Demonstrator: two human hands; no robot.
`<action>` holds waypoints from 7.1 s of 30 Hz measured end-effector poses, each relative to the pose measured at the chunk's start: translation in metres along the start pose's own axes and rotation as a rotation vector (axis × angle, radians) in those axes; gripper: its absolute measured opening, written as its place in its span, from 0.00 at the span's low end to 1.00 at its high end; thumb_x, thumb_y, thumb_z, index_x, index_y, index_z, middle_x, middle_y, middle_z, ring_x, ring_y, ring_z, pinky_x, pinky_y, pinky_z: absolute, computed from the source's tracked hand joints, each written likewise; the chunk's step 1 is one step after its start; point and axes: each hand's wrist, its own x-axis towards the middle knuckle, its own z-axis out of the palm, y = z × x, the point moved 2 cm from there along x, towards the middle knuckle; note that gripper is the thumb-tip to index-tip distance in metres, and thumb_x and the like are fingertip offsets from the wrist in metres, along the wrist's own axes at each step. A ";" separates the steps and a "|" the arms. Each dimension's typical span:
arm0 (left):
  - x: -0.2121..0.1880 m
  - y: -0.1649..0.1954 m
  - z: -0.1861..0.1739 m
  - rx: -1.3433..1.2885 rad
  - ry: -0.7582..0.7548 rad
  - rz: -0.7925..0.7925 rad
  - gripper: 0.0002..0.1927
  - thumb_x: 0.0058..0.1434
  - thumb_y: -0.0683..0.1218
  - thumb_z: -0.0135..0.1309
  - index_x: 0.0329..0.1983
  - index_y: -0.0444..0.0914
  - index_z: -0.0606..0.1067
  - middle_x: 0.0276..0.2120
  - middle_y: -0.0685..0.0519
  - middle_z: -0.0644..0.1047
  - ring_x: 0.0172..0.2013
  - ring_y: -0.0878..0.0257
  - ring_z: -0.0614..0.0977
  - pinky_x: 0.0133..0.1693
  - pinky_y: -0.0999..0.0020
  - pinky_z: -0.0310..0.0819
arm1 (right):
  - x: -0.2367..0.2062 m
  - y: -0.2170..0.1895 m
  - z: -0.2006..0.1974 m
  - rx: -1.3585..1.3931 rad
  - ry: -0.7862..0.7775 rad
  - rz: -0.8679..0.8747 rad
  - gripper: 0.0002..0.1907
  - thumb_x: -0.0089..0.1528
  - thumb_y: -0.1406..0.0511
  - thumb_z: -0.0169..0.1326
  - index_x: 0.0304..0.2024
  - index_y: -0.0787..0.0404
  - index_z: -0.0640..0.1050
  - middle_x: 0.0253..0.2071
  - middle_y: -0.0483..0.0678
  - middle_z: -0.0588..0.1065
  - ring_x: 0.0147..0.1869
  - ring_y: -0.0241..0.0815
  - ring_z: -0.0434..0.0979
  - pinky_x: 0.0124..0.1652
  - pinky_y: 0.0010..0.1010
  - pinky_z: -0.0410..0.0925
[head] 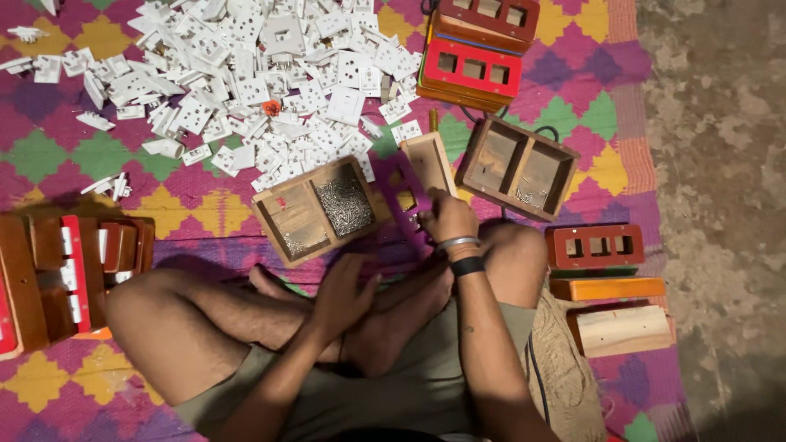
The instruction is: The person sits on a mat and assembles electrical components by inserting white plastic inserts into red and purple wooden frames. They use a screwdriver to secure the inserts with screws from a small wooden box. The person handles multiple frames and components, placing finished units aside.
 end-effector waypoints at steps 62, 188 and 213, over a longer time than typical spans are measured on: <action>0.045 0.018 -0.009 -0.470 0.190 -0.003 0.30 0.72 0.52 0.51 0.70 0.32 0.60 0.59 0.42 0.75 0.60 0.54 0.77 0.60 0.60 0.71 | -0.076 -0.069 -0.020 0.579 -0.158 -0.164 0.49 0.48 0.62 0.71 0.67 0.60 0.61 0.53 0.56 0.74 0.54 0.53 0.78 0.51 0.39 0.73; -0.019 -0.007 -0.165 0.552 0.102 0.106 0.50 0.40 0.51 0.71 0.70 0.41 0.67 0.55 0.43 0.77 0.52 0.45 0.79 0.53 0.49 0.73 | -0.076 -0.117 0.016 1.262 -0.498 -0.075 0.16 0.69 0.59 0.48 0.54 0.60 0.75 0.41 0.47 0.81 0.40 0.36 0.81 0.41 0.27 0.75; 0.014 -0.134 -0.122 -1.616 0.440 -0.282 0.25 0.72 0.55 0.47 0.67 0.39 0.65 0.56 0.45 0.76 0.53 0.50 0.80 0.46 0.49 0.82 | 0.008 -0.165 0.043 0.917 -0.067 0.045 0.14 0.68 0.58 0.52 0.48 0.60 0.78 0.36 0.44 0.80 0.37 0.35 0.80 0.33 0.26 0.74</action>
